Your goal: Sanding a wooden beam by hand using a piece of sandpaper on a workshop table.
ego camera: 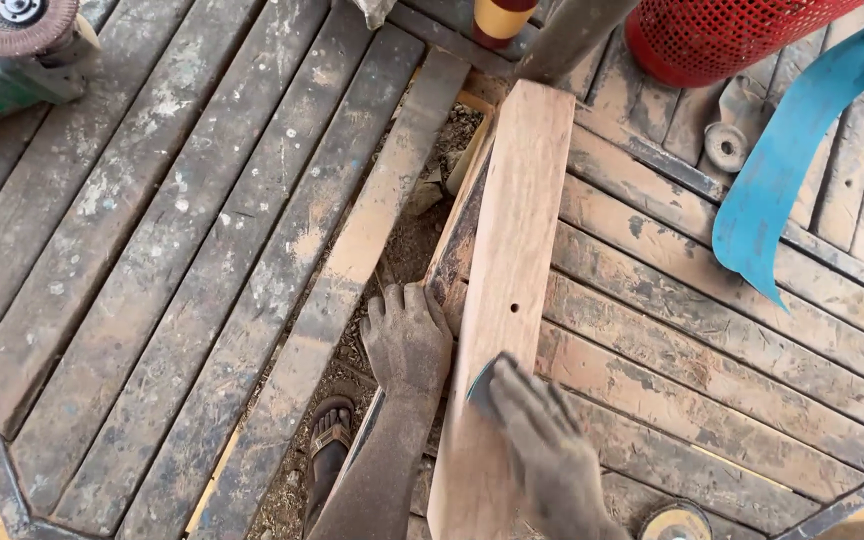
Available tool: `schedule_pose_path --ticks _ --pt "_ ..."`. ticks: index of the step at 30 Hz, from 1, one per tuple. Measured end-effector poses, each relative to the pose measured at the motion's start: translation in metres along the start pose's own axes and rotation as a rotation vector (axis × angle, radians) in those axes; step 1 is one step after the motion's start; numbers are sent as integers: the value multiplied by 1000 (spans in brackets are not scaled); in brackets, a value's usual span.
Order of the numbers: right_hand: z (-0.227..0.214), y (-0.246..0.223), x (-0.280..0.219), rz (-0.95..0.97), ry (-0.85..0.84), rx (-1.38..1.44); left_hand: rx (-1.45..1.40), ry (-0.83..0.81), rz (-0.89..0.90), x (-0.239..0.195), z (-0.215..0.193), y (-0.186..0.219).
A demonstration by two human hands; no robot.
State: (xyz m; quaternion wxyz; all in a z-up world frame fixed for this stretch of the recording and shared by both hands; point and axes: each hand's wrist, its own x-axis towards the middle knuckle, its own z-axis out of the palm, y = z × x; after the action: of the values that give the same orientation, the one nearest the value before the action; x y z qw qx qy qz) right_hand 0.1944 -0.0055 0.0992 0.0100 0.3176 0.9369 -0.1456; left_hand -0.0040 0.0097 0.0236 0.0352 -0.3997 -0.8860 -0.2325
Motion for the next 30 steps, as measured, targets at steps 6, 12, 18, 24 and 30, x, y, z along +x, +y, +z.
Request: schedule_pose_path --ticks 6,12,18,24,30 --pt "-29 86 185 198 457 243 40 107 3 -3 18 -5" --pt "-46 30 173 470 477 577 53 43 -60 -6 23 -2" --pt "10 66 170 914 596 912 77 34 -38 -5 30 -6" --pt "-7 50 175 930 772 1344 102 -17 -11 -3 26 -4" --pt "-40 45 156 1136 579 1491 89 -30 5 -1 20 -2"
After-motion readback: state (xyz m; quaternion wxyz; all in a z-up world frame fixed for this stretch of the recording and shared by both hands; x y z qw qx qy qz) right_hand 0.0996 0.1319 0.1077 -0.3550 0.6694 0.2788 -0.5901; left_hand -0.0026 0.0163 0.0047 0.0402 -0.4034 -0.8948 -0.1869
